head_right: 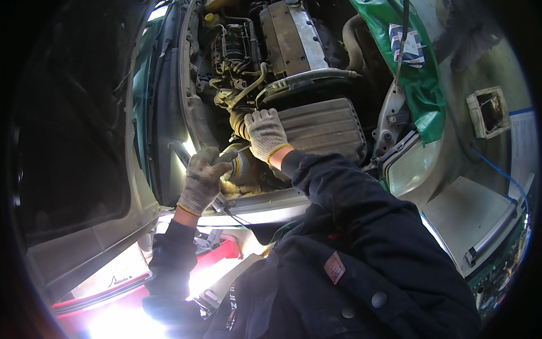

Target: The person secures a flexible air intake hose to the engine using a zip tie and then uses a ratchet to tighten a bolt on the engine. They then walk to a tool cart, select a socket, attach it to the ratchet, and return to the engine bay to continue working.

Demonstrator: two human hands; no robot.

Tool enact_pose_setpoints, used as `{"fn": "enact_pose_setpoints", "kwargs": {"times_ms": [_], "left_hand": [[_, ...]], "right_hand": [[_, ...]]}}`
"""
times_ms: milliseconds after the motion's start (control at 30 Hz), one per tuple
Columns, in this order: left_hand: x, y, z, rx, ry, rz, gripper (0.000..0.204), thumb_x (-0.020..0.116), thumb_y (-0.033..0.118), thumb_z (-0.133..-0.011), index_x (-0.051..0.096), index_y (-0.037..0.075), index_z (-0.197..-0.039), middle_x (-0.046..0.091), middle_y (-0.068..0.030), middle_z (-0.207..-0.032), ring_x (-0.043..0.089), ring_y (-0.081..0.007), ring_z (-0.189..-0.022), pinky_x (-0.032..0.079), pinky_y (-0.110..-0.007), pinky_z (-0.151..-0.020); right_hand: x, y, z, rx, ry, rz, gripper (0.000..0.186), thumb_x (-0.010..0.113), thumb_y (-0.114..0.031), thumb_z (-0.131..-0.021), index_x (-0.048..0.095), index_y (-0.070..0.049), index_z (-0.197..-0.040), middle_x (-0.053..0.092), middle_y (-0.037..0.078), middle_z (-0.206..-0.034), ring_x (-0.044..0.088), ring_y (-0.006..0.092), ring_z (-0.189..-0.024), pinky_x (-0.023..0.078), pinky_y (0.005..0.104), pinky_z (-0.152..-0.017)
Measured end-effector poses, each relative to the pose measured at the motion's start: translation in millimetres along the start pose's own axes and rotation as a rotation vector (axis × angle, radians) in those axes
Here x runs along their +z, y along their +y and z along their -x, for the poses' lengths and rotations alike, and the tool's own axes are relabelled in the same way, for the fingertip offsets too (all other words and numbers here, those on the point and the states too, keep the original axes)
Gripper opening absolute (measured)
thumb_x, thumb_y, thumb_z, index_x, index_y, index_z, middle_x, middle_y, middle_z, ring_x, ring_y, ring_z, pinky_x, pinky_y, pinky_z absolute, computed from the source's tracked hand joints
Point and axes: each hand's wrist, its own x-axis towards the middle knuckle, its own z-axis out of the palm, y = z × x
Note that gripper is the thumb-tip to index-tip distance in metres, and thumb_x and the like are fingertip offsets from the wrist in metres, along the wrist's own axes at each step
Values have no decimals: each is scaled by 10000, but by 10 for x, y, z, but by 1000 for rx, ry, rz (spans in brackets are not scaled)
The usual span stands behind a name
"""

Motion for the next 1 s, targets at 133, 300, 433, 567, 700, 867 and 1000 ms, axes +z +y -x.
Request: {"fn": "enact_pose_setpoints", "kwargs": {"times_ms": [133, 300, 433, 567, 700, 867, 1000], "left_hand": [[-14, -54, -13, -657, -55, 587, 296, 809, 124, -1039, 738, 22, -1308, 811, -231, -1257, 813, -344, -1118, 622, -450, -1026], [-38, -15, -44, -794, -153, 542, 368, 829, 255, -1046, 740, 7, -1303, 836, -225, -1171, 836, -354, -1087, 646, -450, -967], [-47, 43, -63, -849, -135, 497, 386, 816, 340, -1053, 768, 23, -1270, 852, -226, -1136, 842, -364, -1050, 645, -461, -954], [-27, 93, -68, -983, -75, 599, 454, 807, 374, -1053, 784, -39, -1240, 856, -212, -1041, 823, -304, -932, 631, -427, -892], [-21, 124, -84, -922, -101, 474, 477, 816, 402, -1057, 794, -45, -1223, 838, -187, -970, 766, -218, -842, 613, -372, -811], [-72, 91, -128, -1128, -218, 612, 535, 826, 494, -1033, 808, -7, -1218, 847, -263, -1127, 833, -403, -1087, 636, -470, -950], [-98, 25, -140, -952, -247, 483, 578, 802, 535, -1030, 815, -8, -1227, 847, -261, -1148, 828, -419, -1093, 633, -483, -969]], "right_hand": [[4, -7, -5, 4, -4, -10, 692, 938, -383, -801, 674, -93, -1371, 741, 109, -1249, 687, 293, -1214, 469, 475, -1078], [30, 15, -14, -3, 14, 6, 724, 963, -394, -778, 671, -89, -1365, 741, 113, -1237, 691, 302, -1207, 474, 478, -1076], [39, 26, -12, -9, 9, -17, 735, 948, -377, -781, 672, -85, -1397, 742, 117, -1248, 690, 308, -1217, 473, 481, -1082], [34, 19, -9, -17, 15, -9, 669, 913, -334, -811, 675, -80, -1383, 746, 110, -1253, 690, 296, -1222, 465, 466, -1080], [32, 18, 11, -16, 42, -8, 619, 895, -306, -820, 679, -78, -1353, 749, 108, -1236, 690, 289, -1205, 463, 458, -1071], [21, 21, 7, -25, 54, -15, 626, 895, -304, -818, 673, -75, -1358, 751, 109, -1232, 691, 288, -1203, 466, 459, -1070], [11, 20, -6, -20, 17, -3, 639, 896, -301, -817, 670, -71, -1369, 751, 111, -1238, 690, 287, -1212, 469, 460, -1069]]}}
